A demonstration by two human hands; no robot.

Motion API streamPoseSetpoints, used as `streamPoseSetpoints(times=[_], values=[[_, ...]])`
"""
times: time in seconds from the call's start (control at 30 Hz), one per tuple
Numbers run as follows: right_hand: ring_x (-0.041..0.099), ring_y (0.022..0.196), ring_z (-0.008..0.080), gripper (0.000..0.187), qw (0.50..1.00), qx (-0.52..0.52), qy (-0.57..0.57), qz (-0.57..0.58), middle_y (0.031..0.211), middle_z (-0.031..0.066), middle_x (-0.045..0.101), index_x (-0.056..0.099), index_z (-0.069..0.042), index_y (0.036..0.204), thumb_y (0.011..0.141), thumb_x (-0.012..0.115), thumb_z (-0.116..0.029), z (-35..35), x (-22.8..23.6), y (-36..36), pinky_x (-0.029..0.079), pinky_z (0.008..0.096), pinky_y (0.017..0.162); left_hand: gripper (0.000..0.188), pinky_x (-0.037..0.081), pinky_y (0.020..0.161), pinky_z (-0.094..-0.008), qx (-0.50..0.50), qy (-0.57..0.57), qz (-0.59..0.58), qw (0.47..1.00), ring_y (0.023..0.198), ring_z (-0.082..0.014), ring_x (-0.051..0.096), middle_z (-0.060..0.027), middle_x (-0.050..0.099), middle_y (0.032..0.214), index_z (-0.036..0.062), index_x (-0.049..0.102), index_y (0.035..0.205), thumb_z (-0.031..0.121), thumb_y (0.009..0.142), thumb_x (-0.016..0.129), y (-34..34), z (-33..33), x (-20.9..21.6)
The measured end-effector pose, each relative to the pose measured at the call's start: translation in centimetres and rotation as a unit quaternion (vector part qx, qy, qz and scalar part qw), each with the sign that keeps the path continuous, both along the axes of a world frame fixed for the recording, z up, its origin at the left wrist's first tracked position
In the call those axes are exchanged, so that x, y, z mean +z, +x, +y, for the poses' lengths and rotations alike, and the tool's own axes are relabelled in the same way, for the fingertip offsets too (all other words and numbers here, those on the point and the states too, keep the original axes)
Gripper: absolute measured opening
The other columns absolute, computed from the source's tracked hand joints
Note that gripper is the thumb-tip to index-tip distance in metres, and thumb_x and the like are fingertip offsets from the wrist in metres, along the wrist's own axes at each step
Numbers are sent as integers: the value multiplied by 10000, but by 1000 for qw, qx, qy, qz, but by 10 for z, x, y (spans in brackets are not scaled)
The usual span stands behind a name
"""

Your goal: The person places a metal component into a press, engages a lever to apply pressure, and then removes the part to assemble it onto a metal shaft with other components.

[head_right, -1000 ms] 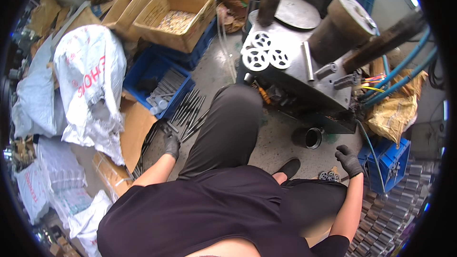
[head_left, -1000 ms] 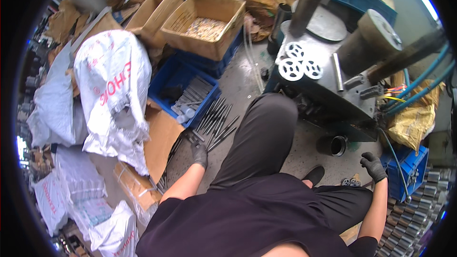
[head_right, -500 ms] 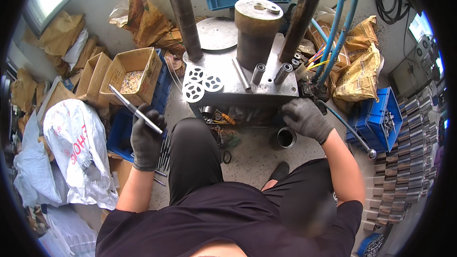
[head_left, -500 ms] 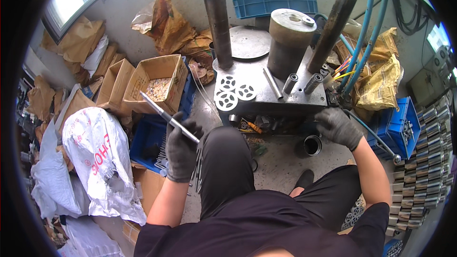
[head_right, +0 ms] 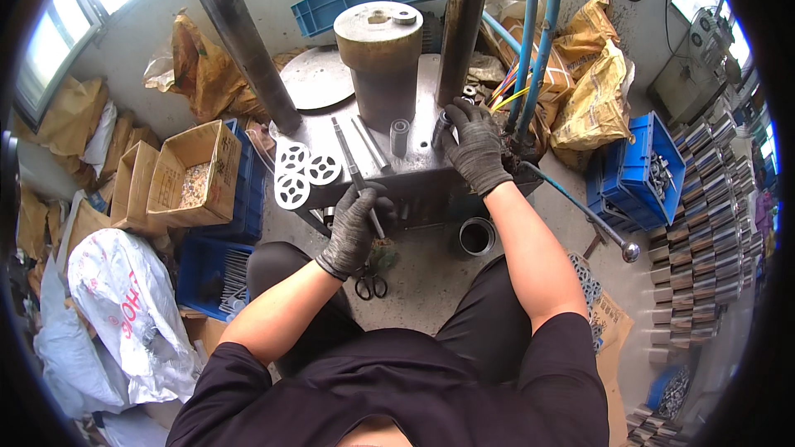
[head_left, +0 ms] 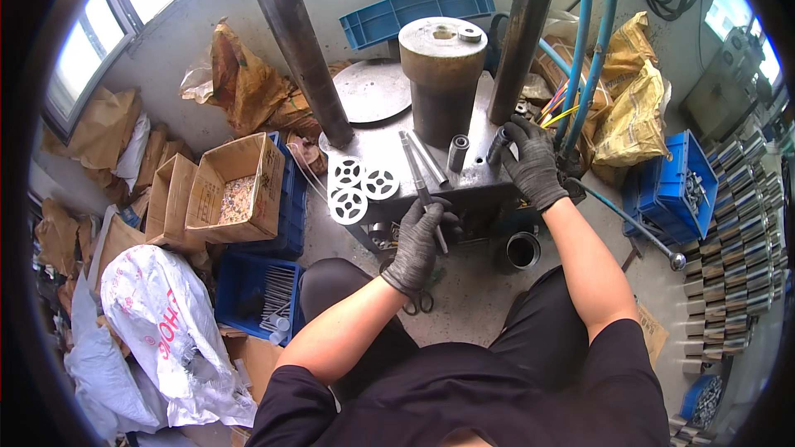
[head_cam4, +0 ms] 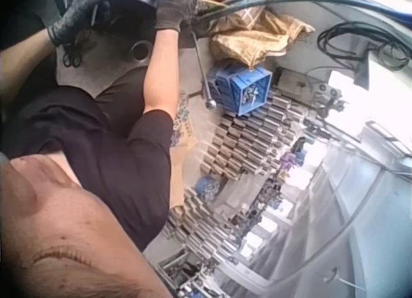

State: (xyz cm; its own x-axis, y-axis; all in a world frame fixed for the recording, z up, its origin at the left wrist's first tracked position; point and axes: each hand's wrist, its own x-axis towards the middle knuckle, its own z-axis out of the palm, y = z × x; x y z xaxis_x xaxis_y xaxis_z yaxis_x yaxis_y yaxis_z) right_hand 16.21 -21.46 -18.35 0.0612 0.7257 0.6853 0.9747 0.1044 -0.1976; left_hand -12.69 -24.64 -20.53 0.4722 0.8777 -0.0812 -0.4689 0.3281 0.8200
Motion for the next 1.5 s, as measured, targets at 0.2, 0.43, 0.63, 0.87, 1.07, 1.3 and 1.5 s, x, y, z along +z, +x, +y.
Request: streamPoseSetpoints(times=[0.2, 0.43, 0.63, 0.87, 1.07, 1.3, 1.5], values=[[626, 1191, 350, 330, 1000, 25, 11, 14, 1235, 89, 727, 750, -98, 1143, 817, 791, -131, 0, 2, -1, 482, 490, 1067, 300, 523, 707, -259, -57, 45, 108, 991, 755, -95, 623, -39, 702, 963, 68, 632, 1226, 326, 1074, 622, 2, 4, -4], [729, 1009, 180, 211, 902, 128, 10, 412, 1150, 59, 732, 725, -19, 1234, 1036, 658, -48, -29, 28, -45, 597, 352, 885, 383, 500, 828, -281, -51, 110, 155, 980, 895, -97, 589, -27, 689, 1007, 24, 661, 1220, 376, 1085, 596, -5, 1, 4], [716, 1083, 191, 257, 623, 305, -79, 716, 1212, 105, 714, 687, 37, 1288, 1071, 595, -67, -40, 46, -82, 595, 346, 1019, 354, 505, 940, -321, -43, 172, 232, 956, 1010, -116, 608, -41, 705, 1067, 5, 665, 1233, 319, 1070, 644, -15, 3, -6], [694, 1037, 158, 302, 685, 243, -162, 668, 1130, 76, 725, 662, 38, 1299, 1087, 597, -166, -45, 39, -99, 574, 312, 960, 311, 561, 898, -311, 16, 176, 256, 950, 972, -128, 669, -70, 729, 1067, -10, 665, 1200, 196, 991, 769, -29, 4, 0], [692, 1002, 134, 496, 679, 289, -327, 590, 1151, 93, 733, 543, -17, 1468, 1096, 612, -338, -51, 36, -138, 576, 299, 889, 305, 579, 853, -314, 86, 264, 283, 918, 933, -136, 683, -71, 720, 1031, 1, 662, 1177, 109, 935, 814, -48, 7, -3], [721, 810, 137, 449, 660, 278, -358, 598, 1072, 96, 742, 645, 3, 1346, 1080, 651, -358, -30, 71, -173, 601, 280, 701, 283, 551, 868, -370, 171, 302, 232, 909, 951, -219, 664, -118, 665, 1032, 5, 681, 1150, 97, 911, 802, -87, 13, 14], [747, 869, 168, 437, 749, 321, -234, 530, 1099, 131, 743, 610, 18, 1376, 1089, 639, -311, 11, 62, -216, 620, 299, 759, 230, 592, 811, -388, 403, -50, 69, 911, 897, -188, 659, -110, 645, 1063, -3, 597, 1169, 211, 1097, 554, -125, 56, 5]])
